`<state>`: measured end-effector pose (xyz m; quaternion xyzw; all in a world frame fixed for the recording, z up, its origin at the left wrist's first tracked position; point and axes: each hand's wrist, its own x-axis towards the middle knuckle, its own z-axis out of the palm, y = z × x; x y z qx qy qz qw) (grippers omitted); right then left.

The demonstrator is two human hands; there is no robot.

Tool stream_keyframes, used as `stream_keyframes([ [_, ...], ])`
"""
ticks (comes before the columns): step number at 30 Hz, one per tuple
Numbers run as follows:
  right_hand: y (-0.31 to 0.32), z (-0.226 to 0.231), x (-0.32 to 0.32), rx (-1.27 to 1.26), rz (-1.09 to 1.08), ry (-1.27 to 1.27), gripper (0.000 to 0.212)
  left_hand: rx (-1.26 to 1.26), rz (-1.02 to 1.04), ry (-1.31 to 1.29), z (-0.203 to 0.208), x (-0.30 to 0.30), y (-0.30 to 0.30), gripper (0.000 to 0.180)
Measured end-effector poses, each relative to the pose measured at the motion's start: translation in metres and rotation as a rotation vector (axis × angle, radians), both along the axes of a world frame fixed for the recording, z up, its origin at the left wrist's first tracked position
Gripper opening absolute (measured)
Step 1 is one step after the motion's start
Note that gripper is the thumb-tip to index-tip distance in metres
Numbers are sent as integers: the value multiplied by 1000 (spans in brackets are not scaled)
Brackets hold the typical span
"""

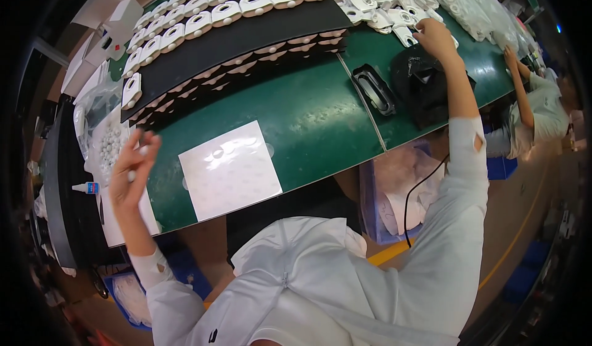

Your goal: Assembling small white components into plastic housings and stacking them at a factory workstation.

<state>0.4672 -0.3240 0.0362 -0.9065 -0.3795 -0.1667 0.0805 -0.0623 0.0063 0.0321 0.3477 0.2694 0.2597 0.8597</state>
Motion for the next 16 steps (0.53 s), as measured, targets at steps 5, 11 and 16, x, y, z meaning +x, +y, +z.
stream_keyframes([
  [5,28,-41,78,-417,-168,216,66,-17,-263,-70,-23,51,-20,33],
  [11,-2,-57,92,-153,-239,3,76,8,-300,35,-47,74,-15,28],
  [16,6,-39,68,568,-20,456,40,12,-326,-84,-55,72,-14,34],
])
